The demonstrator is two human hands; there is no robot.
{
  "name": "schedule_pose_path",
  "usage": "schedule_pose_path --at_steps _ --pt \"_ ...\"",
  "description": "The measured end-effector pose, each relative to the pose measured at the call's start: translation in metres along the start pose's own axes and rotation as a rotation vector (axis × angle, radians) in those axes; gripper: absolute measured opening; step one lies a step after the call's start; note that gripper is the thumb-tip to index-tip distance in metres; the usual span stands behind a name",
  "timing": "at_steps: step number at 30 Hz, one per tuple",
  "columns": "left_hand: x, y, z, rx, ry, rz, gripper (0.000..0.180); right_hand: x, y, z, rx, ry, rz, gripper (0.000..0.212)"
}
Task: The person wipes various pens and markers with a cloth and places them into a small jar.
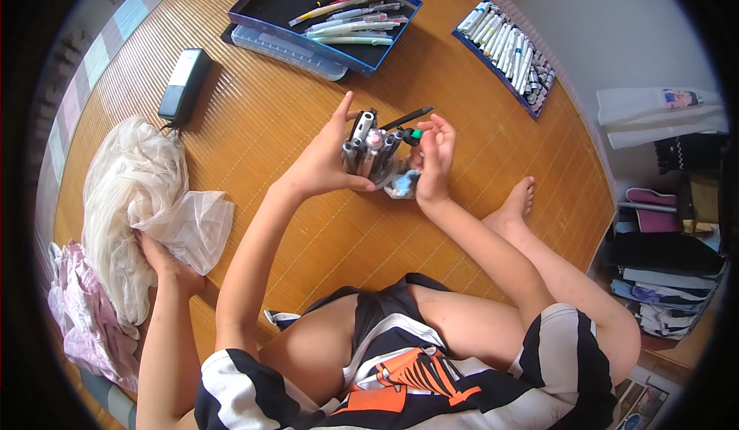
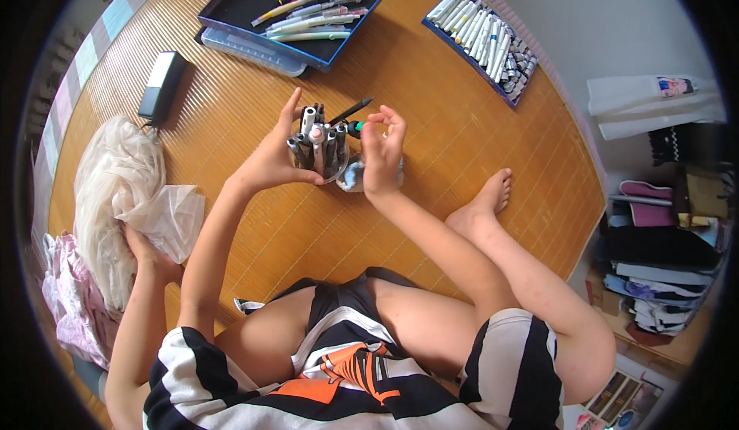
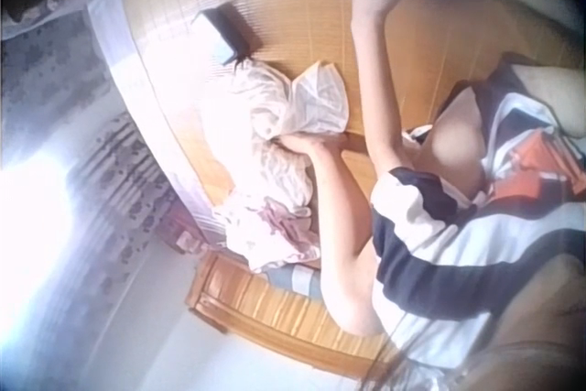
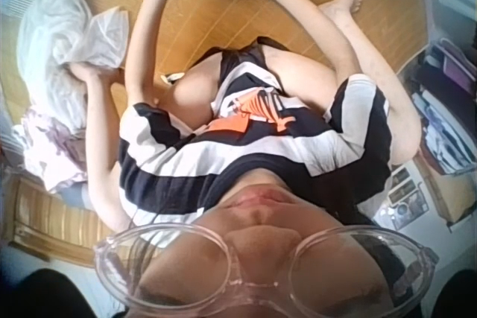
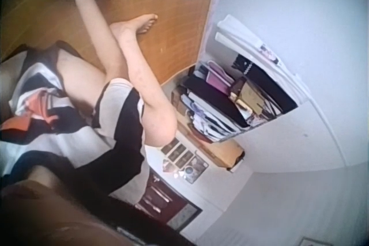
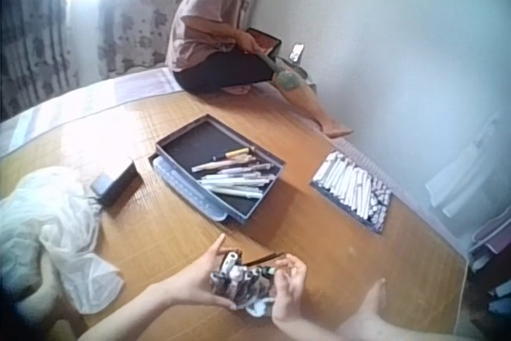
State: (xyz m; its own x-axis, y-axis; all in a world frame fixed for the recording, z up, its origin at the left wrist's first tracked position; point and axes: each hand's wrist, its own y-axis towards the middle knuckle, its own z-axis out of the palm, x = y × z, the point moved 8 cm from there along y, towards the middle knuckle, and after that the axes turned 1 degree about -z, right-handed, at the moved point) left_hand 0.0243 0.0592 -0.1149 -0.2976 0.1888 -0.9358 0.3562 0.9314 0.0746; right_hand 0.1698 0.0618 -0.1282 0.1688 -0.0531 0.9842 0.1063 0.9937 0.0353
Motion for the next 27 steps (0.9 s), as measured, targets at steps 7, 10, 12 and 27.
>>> schedule_pose_path --at_steps 7,10,12,27 --pt "0.004 -0.003 -0.022 0.035 0.024 -0.002 0.104 0.014 0.040 -0.035 -0.278 0.206 0.082 0.025" --pt "-0.014 -0.005 -0.044 -0.093 0.081 0.097 0.088 0.047 0.053 -0.045 -0.364 0.294 -0.050 0.019" --pt "-0.047 -0.010 -0.066 -0.414 0.108 0.357 0.055 0.081 0.059 -0.047 -0.370 0.331 -0.150 0.015" --pt "-0.136 0.032 -0.007 -0.127 -0.195 0.457 0.022 0.160 0.025 0.054 0.440 0.293 0.085 0.017"
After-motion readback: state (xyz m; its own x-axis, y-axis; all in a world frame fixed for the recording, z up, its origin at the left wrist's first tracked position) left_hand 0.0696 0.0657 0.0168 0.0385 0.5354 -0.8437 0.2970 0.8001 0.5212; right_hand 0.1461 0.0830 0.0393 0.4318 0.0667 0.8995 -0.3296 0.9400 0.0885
